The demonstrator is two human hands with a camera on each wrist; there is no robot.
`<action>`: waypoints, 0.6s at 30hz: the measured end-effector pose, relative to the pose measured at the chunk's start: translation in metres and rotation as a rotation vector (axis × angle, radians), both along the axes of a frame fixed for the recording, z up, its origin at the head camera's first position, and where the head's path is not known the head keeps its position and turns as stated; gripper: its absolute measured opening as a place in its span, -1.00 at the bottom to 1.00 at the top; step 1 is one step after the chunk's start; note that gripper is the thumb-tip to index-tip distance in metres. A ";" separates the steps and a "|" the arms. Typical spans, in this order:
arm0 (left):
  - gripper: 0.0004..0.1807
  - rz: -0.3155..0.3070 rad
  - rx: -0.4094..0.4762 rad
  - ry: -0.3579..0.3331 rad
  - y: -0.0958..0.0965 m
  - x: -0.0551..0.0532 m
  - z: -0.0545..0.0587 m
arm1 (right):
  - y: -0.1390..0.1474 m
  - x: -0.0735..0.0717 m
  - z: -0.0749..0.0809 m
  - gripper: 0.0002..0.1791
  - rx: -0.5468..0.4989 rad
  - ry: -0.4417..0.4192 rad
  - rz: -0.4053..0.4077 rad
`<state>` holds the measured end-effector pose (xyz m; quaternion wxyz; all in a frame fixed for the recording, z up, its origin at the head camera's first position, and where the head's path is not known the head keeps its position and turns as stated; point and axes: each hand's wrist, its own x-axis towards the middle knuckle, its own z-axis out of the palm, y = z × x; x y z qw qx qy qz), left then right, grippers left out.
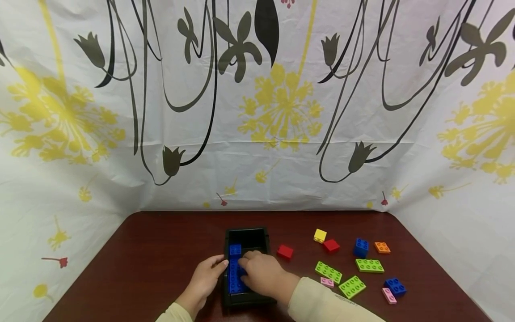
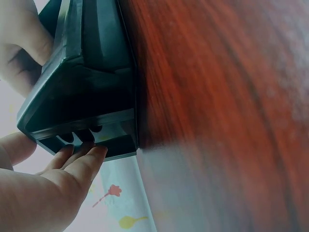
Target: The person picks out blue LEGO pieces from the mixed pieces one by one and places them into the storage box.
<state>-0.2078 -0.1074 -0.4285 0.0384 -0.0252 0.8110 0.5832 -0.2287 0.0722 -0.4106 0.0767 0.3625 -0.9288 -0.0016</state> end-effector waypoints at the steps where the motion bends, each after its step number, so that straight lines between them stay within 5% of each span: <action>1: -0.44 0.001 0.003 0.001 0.000 0.000 0.000 | 0.001 0.000 0.000 -0.60 -0.012 0.005 0.002; 10: -0.43 -0.010 -0.010 -0.011 0.001 0.001 0.001 | 0.015 0.011 0.012 -0.59 -0.171 0.098 0.048; 18: -0.44 0.007 -0.023 -0.036 0.002 -0.001 0.001 | 0.034 0.021 0.020 -0.52 -0.288 0.096 0.005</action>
